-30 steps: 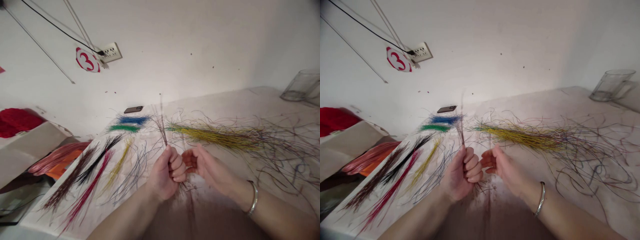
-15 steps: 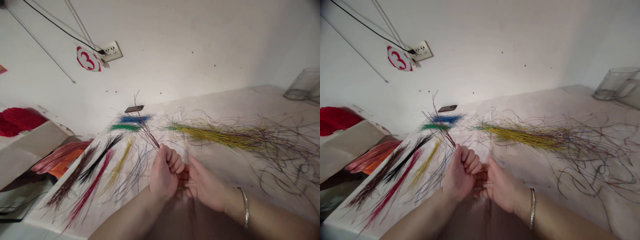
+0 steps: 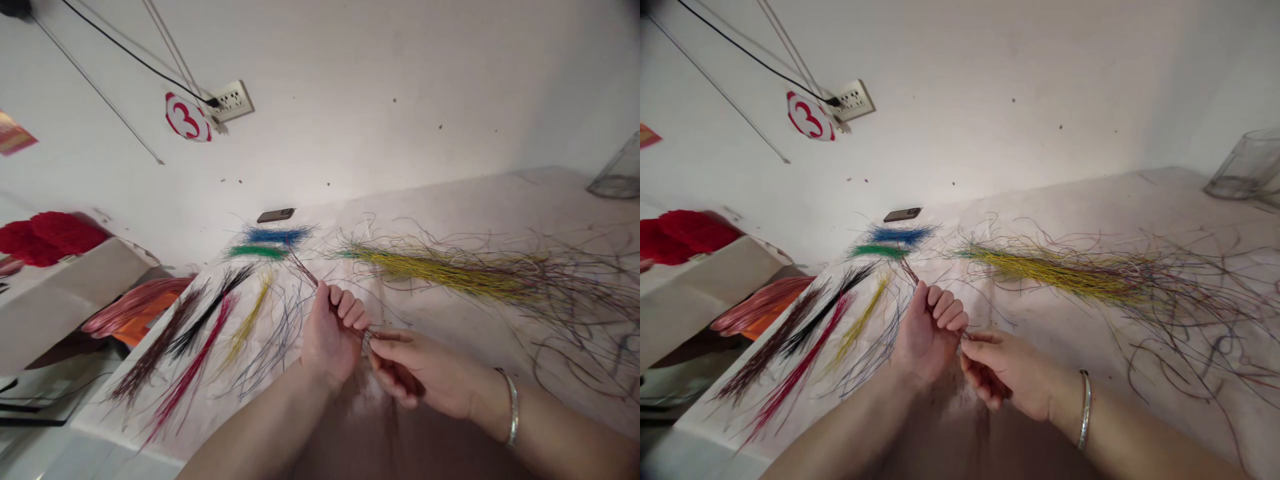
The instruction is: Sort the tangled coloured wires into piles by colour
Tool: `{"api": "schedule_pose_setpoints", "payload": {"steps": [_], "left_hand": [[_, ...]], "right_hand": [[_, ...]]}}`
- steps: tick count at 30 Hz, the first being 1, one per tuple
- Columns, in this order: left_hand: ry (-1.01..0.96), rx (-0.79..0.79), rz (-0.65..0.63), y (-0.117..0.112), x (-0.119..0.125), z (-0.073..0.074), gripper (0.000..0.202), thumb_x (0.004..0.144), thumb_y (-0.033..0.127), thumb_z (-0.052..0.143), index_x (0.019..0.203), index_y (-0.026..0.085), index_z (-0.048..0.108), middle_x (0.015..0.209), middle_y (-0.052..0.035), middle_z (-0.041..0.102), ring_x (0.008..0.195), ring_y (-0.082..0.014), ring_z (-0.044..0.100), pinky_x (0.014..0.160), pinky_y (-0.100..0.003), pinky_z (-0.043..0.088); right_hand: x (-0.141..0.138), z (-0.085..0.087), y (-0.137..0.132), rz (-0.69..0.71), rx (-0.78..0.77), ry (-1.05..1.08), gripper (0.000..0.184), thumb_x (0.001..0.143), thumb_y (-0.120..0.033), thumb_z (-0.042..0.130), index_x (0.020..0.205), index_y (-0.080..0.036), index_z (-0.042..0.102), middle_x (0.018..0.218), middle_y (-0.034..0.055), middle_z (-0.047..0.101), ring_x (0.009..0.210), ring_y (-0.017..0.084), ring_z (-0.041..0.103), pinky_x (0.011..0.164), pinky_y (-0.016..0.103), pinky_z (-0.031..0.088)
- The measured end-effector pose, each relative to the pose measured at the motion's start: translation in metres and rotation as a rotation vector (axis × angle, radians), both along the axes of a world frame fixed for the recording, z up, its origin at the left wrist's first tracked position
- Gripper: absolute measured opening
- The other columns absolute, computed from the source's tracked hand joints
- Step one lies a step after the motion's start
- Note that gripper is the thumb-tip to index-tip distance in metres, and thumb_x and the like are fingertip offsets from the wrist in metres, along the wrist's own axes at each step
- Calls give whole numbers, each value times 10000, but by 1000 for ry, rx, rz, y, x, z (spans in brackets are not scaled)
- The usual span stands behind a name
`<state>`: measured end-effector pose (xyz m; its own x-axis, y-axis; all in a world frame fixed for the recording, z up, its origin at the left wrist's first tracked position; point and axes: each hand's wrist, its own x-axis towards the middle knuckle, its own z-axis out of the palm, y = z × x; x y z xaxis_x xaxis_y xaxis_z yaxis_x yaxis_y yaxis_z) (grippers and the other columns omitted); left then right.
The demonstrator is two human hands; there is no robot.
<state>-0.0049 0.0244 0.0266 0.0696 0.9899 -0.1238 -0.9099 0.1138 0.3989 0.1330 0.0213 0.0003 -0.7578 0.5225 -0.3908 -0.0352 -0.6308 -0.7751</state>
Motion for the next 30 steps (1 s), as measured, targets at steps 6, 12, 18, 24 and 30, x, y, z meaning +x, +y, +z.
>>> {"api": "schedule_pose_setpoints", "payload": {"steps": [6,12,18,24,30], "left_hand": [[-5,-23,-5,1,0,0,407,973,396,371,630,181,330,574,64,195,465,-76,237,466,-205,263],[3,-19,-35,0,1,-1,393,979,393,350,648,181,354,575,60,240,477,-77,282,480,-204,294],[100,1,-47,-3,5,0,325,967,368,383,702,187,436,578,50,345,501,-90,376,532,-220,377],[232,55,-75,-5,7,-1,271,953,352,402,783,185,532,620,18,502,599,-131,552,633,-257,457],[253,124,-195,-8,7,-3,294,953,377,402,840,169,576,649,-18,609,671,-181,658,656,-262,463]], "right_hand": [[4,1,0,59,69,60,287,820,-411,601,722,-187,452,569,-64,464,432,40,350,396,177,269],[8,0,1,82,189,35,195,803,-312,605,728,-177,485,587,-55,446,500,57,360,464,196,289],[13,1,5,47,246,56,202,812,-305,583,685,-177,492,574,-56,417,517,62,329,497,216,263],[29,5,16,183,217,67,87,737,-245,603,722,-171,559,610,-42,515,498,59,382,479,209,273],[48,10,29,368,253,1,119,671,-217,613,711,-143,697,567,-14,598,444,49,433,468,190,315]]}}
